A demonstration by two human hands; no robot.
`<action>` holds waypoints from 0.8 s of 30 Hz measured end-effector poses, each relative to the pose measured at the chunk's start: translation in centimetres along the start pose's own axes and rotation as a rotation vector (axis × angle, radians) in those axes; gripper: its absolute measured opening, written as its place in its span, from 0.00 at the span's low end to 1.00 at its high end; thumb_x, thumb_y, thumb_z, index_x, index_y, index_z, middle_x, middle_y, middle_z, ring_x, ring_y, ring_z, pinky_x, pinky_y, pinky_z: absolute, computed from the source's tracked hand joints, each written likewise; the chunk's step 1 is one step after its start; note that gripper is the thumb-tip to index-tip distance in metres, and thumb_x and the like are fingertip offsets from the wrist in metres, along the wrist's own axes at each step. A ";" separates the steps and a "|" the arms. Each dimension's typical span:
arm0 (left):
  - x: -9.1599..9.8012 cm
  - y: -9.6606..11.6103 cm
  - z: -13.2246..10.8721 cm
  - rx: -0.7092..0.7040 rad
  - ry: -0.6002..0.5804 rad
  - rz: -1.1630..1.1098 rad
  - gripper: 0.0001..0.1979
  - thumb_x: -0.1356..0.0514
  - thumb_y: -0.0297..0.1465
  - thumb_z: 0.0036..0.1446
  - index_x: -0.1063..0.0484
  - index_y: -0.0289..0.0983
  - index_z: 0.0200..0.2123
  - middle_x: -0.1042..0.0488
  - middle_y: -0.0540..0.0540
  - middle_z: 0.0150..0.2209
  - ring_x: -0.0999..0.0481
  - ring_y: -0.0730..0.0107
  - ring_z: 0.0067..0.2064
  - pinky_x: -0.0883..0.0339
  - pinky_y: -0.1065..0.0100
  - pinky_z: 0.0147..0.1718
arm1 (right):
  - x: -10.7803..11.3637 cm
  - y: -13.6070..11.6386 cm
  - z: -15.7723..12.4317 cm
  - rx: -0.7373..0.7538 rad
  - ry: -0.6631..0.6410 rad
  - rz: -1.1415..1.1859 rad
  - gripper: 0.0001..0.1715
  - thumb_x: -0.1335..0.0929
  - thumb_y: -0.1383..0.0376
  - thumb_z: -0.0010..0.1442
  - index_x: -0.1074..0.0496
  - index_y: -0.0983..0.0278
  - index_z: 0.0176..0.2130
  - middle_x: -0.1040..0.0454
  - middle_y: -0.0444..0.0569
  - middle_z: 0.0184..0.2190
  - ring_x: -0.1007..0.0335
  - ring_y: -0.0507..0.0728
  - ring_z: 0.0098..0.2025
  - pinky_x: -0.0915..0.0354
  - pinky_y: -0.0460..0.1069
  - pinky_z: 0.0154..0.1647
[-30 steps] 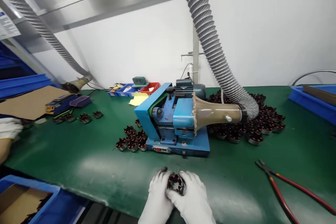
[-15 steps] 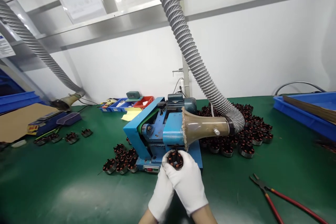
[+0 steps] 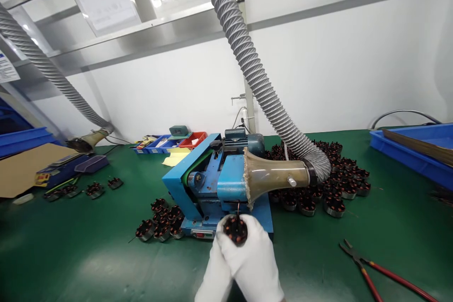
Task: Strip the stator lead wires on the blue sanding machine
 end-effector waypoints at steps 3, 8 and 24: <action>1.2 -1.3 -1.7 -0.014 -0.005 -0.035 0.19 0.45 0.32 0.51 0.34 0.40 0.48 0.28 0.42 0.50 0.29 0.60 0.51 0.36 0.63 0.52 | 0.0 -0.1 -2.2 0.054 0.009 0.006 0.19 0.31 0.59 0.44 0.28 0.62 0.38 0.22 0.51 0.34 0.25 0.62 0.35 0.29 0.51 0.35; 3.2 -0.4 -4.0 -0.204 -0.021 0.011 0.21 0.42 0.31 0.48 0.35 0.40 0.48 0.31 0.40 0.53 0.32 0.57 0.54 0.40 0.60 0.54 | -0.1 0.4 -4.8 0.036 0.018 0.194 0.32 0.29 0.50 0.42 0.29 0.63 0.45 0.24 0.55 0.42 0.27 0.65 0.42 0.31 0.52 0.42; 2.6 2.7 -6.6 0.181 -0.223 -0.250 0.33 0.32 0.27 0.30 0.36 0.43 0.44 0.27 0.49 0.32 0.25 0.67 0.29 0.29 0.68 0.27 | 2.8 1.8 -4.6 -0.451 -0.240 1.283 0.17 0.29 0.52 0.47 0.30 0.63 0.24 0.37 0.39 0.17 0.46 0.46 0.15 0.45 0.42 0.15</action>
Point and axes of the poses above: each hand's wrist, its own z-axis towards the middle knuckle, its own x-axis out of the back of the hand, y = z × x, the point moved 5 cm from there along z, towards the middle knuckle
